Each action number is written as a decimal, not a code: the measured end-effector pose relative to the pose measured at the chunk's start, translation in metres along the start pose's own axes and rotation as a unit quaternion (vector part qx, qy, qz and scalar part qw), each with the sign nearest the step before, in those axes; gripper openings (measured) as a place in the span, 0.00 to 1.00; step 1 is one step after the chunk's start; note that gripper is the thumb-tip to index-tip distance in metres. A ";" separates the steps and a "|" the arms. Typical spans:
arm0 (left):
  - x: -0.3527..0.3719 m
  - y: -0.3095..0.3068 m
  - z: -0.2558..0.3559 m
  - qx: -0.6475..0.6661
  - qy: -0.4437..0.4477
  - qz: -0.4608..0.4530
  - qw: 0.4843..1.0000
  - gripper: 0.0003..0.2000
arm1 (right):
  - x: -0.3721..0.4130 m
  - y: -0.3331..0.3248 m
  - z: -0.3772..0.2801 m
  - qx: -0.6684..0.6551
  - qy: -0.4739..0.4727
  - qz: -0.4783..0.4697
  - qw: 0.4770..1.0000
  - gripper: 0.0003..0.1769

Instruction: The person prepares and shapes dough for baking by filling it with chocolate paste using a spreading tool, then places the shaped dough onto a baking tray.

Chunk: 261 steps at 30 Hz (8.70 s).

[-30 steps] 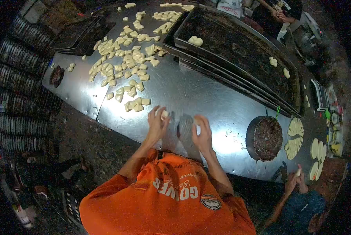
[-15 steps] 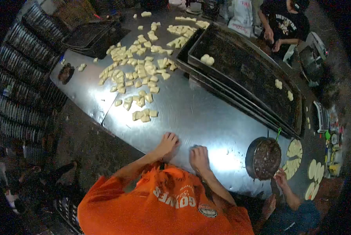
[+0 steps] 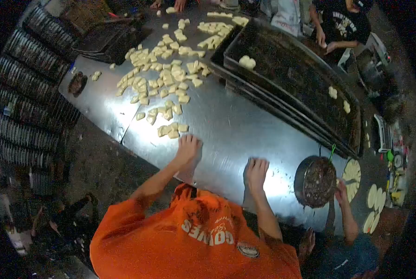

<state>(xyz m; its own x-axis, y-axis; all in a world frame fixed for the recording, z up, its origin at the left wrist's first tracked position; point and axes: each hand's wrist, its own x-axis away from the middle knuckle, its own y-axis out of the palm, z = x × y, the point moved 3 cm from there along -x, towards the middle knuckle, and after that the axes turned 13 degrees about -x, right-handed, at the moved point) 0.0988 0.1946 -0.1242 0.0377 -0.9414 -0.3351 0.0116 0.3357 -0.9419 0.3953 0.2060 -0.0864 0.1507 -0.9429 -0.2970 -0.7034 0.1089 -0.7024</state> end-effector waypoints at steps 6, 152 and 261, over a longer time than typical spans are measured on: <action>0.019 0.001 0.056 0.148 0.091 0.044 0.984 0.10 | 0.024 0.003 -0.036 -0.055 0.000 -0.072 0.996 0.15; -0.062 -0.128 0.235 0.664 0.127 -0.316 0.665 0.22 | 0.022 -0.142 0.011 -0.850 0.320 0.057 0.414 0.13; -0.064 -0.121 0.139 0.633 -0.015 -0.095 0.768 0.11 | -0.042 -0.060 -0.070 -0.629 0.258 -0.065 0.730 0.19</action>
<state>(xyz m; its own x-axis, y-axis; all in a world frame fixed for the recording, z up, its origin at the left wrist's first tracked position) 0.2337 0.2183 0.0141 -0.0613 -0.9825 -0.1760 0.9816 -0.0274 -0.1890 0.3822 0.2174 0.0136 0.2197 -0.9477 0.2315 -0.8370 -0.0612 0.5438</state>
